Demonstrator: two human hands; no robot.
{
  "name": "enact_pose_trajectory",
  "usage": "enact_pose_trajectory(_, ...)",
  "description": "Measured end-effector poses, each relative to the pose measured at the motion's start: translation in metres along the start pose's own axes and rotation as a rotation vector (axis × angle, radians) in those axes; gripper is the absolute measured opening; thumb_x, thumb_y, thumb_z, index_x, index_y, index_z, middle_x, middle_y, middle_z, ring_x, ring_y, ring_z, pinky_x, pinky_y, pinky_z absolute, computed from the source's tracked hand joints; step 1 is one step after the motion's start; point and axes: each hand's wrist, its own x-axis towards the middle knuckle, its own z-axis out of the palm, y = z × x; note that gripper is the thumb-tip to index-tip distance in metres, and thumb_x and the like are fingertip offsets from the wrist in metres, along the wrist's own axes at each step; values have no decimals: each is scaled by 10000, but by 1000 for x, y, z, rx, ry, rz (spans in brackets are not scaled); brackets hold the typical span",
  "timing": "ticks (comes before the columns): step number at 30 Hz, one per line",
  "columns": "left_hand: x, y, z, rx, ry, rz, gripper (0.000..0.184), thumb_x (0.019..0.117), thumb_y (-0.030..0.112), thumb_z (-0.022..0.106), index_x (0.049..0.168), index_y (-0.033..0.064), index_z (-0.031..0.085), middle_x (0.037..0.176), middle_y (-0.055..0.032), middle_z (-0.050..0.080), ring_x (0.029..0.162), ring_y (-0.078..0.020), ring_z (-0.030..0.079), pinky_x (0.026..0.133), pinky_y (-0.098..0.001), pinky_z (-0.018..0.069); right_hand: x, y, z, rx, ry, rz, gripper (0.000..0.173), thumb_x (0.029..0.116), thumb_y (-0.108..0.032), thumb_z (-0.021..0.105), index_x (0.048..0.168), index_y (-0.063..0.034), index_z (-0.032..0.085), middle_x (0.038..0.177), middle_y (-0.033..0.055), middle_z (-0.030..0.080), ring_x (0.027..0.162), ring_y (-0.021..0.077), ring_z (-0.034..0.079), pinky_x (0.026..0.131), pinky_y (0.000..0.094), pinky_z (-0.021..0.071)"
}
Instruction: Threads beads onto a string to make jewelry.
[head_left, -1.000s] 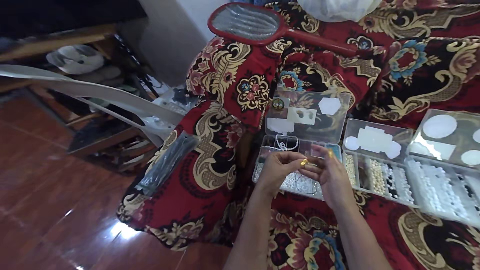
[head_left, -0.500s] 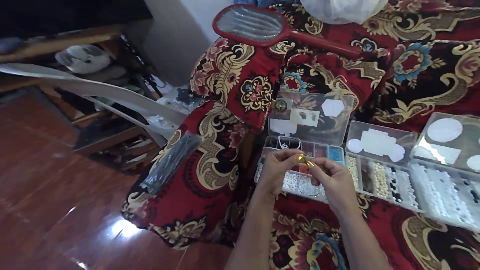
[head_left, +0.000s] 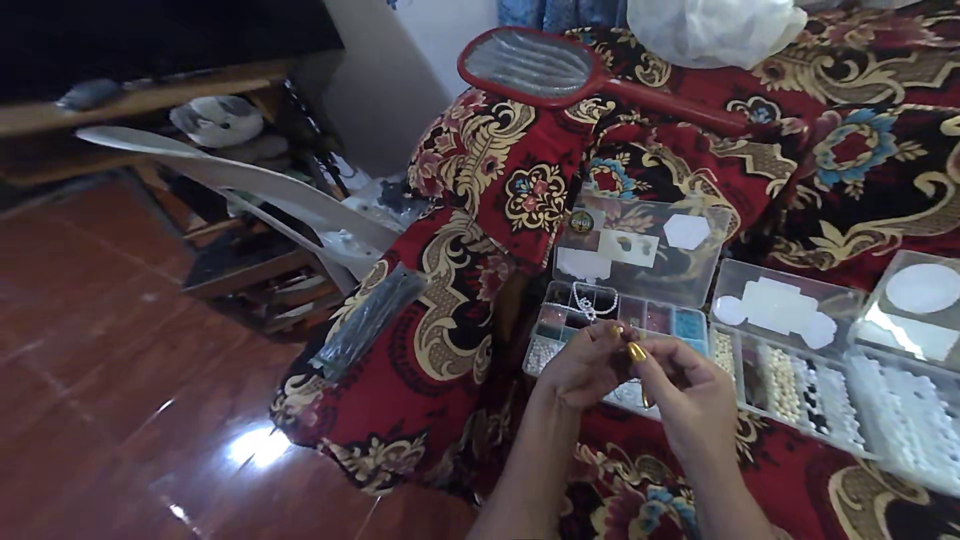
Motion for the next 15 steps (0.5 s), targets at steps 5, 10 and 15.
enact_pose_trajectory(5, 0, -2, -3, -44, -13, -10, 130, 877, 258, 796, 938, 162, 733, 949, -12, 750, 866, -116, 724, 843, -290, 592, 0, -1, 1, -22, 9, -16, 85, 879, -101, 676, 919, -67, 744, 713, -96, 691, 563, -46, 599, 529, 120, 518)
enact_pose_trajectory(10, 0, 0, -5, -6, -10, -22, 180, 833, 292, 839, 923, 168, 745, 938, -11, 753, 848, -107, 725, 828, -278, 595, -1, -1, 0, -22, -11, -7, 84, 882, -101, 672, 916, -65, 740, 710, -93, 690, 580, -45, 612, 543, 120, 527)
enact_pose_trajectory(15, -2, 4, 1, 70, 92, -26, 168, 1014, 151, 547, 909, 149, 678, 920, 4, 735, 831, -106, 713, 819, -293, 596, 0, -1, 0, -23, -6, 6, 88, 875, -106, 673, 910, -62, 741, 722, -85, 699, 585, -42, 618, 543, 119, 525)
